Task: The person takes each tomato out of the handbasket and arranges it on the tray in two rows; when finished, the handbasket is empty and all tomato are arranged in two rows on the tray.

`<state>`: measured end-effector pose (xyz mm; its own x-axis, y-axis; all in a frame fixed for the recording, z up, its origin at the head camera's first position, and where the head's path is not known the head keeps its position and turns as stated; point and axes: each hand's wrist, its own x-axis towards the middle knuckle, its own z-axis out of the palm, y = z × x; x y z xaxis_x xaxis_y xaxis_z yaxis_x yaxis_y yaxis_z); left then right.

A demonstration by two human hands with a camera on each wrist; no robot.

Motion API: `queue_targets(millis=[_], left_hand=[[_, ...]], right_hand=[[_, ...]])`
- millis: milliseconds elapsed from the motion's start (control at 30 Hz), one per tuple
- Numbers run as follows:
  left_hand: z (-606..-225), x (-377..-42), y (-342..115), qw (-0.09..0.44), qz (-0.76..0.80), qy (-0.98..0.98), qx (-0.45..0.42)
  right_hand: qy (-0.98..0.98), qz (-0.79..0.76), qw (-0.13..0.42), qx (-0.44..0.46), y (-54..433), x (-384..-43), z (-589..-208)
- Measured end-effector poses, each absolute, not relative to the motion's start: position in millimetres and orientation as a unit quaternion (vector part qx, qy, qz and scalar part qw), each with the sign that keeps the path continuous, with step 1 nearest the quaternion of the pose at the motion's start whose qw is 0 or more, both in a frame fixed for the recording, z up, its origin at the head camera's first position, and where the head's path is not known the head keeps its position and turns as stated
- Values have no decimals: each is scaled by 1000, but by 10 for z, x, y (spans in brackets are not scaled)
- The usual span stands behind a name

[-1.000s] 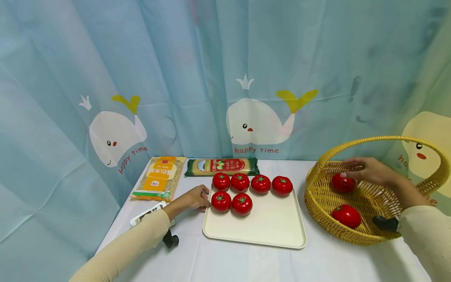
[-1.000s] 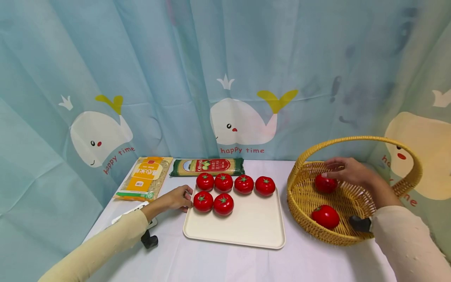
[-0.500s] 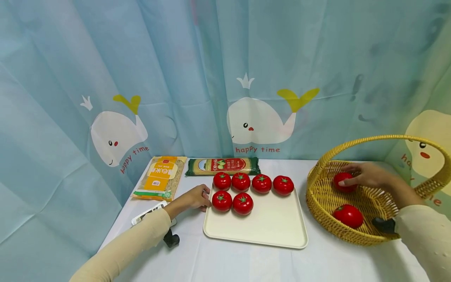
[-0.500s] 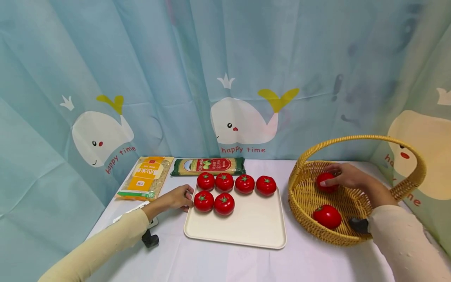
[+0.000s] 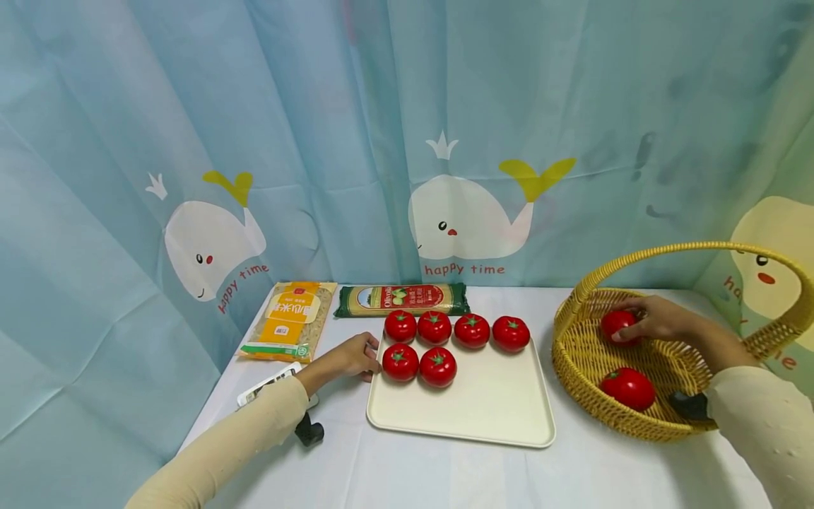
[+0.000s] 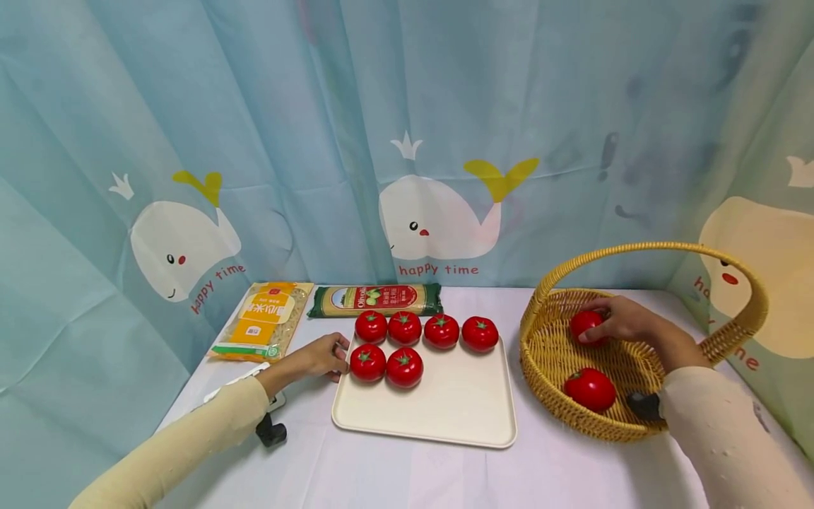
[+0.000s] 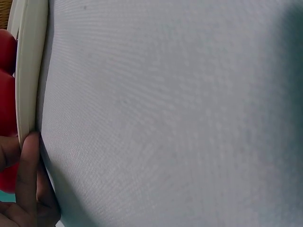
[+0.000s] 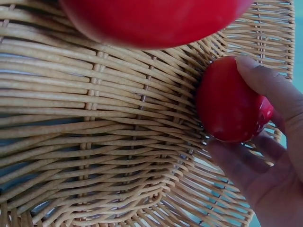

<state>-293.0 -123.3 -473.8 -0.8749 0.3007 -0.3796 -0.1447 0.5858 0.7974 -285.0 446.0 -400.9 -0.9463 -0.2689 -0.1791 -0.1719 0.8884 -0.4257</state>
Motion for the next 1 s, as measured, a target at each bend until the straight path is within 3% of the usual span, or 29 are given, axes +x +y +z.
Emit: queue_targets(millis=[1000], left_hand=[[-4683,-2903,-1230,247,447,858,47]], right_hand=[[959,-252,46,-123,4355,-2611,-3836]])
